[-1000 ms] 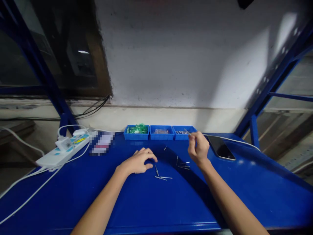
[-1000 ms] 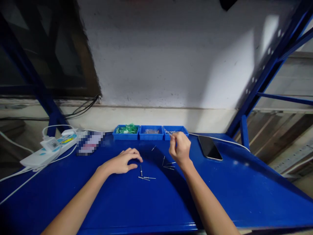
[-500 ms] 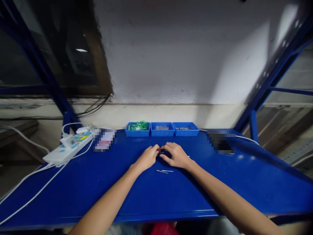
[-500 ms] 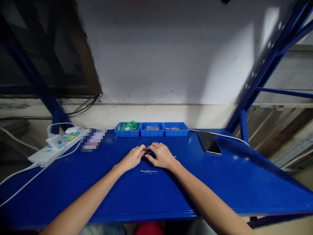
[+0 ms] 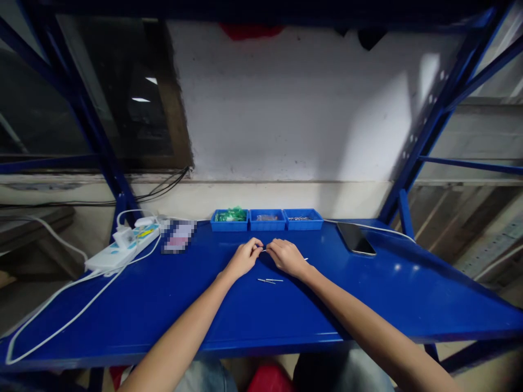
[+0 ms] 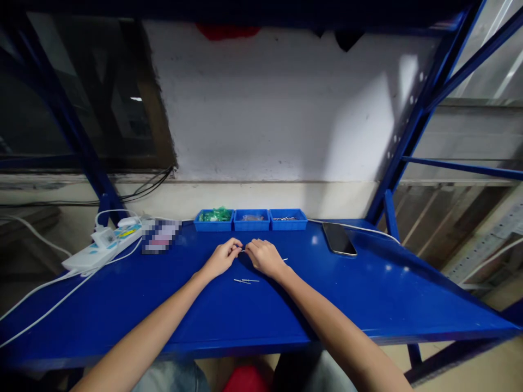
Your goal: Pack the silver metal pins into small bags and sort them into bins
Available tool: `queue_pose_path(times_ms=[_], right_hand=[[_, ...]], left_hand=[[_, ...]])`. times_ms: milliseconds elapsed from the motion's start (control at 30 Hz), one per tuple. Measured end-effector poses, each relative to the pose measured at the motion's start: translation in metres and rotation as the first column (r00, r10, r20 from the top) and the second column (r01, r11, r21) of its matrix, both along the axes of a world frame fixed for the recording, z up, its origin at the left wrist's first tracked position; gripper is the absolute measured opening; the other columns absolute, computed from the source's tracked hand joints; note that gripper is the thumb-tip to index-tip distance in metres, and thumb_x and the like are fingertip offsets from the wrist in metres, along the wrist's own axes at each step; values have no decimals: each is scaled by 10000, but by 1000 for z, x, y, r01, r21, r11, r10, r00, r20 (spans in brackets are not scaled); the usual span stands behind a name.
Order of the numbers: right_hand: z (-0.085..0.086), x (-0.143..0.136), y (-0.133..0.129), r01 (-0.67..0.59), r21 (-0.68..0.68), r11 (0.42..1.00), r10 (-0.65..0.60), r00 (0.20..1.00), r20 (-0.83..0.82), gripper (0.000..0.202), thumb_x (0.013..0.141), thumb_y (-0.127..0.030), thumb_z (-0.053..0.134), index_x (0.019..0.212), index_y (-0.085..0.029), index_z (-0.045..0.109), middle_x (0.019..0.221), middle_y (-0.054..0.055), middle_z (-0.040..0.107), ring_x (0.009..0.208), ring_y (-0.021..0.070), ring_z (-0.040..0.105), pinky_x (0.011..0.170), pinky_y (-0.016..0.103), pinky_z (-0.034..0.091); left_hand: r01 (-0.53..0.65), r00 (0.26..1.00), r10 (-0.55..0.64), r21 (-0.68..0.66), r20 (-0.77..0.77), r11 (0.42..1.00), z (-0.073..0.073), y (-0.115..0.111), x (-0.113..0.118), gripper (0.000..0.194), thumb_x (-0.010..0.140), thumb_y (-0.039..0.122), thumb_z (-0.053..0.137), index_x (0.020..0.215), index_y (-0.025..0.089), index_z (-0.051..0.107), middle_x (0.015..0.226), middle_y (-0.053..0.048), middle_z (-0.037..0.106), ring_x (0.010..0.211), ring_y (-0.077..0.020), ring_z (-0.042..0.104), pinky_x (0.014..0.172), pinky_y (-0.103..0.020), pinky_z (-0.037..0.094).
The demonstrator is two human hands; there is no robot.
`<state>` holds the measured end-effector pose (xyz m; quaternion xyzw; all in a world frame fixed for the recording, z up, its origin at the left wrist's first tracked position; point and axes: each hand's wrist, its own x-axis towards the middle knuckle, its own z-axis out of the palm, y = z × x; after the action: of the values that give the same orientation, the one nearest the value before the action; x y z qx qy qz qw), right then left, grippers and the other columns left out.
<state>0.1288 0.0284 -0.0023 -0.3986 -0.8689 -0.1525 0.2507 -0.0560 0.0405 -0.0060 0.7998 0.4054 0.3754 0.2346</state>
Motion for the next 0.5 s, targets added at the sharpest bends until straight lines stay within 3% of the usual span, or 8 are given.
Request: queue_pose_path(times_ms=[200, 367, 500], right_hand=[[2, 1, -1, 9, -30, 1000, -10, 998, -56, 224, 945, -247, 368, 866, -163, 560, 788, 43, 594, 734, 135, 542, 671, 246, 357], [3, 2, -3, -40, -50, 998, 35, 994, -106, 183, 897, -310, 486, 1014, -178, 531, 865, 50, 610, 778, 151, 559, 685, 255, 384], [1, 1, -2, -30, -54, 998, 26, 998, -65, 146, 918, -266, 444, 884, -188, 563, 812, 37, 605, 755, 145, 569, 679, 255, 377]], left_hand=[[-3, 998, 4, -12, 55, 1000, -1, 2, 0, 170, 821, 301, 501, 822, 151, 582, 647, 25, 547, 530, -85, 464, 540, -198, 370], [-34, 999, 34, -31, 17, 999, -2, 6, -4, 224, 840, 319, 459, 787, 150, 598, 695, -6, 605, 614, -120, 528, 590, -223, 395], [-31, 997, 27, -44, -78, 999, 0, 6, -5, 245, 837, 323, 453, 738, 162, 610, 696, -10, 624, 642, -137, 541, 605, -236, 395]])
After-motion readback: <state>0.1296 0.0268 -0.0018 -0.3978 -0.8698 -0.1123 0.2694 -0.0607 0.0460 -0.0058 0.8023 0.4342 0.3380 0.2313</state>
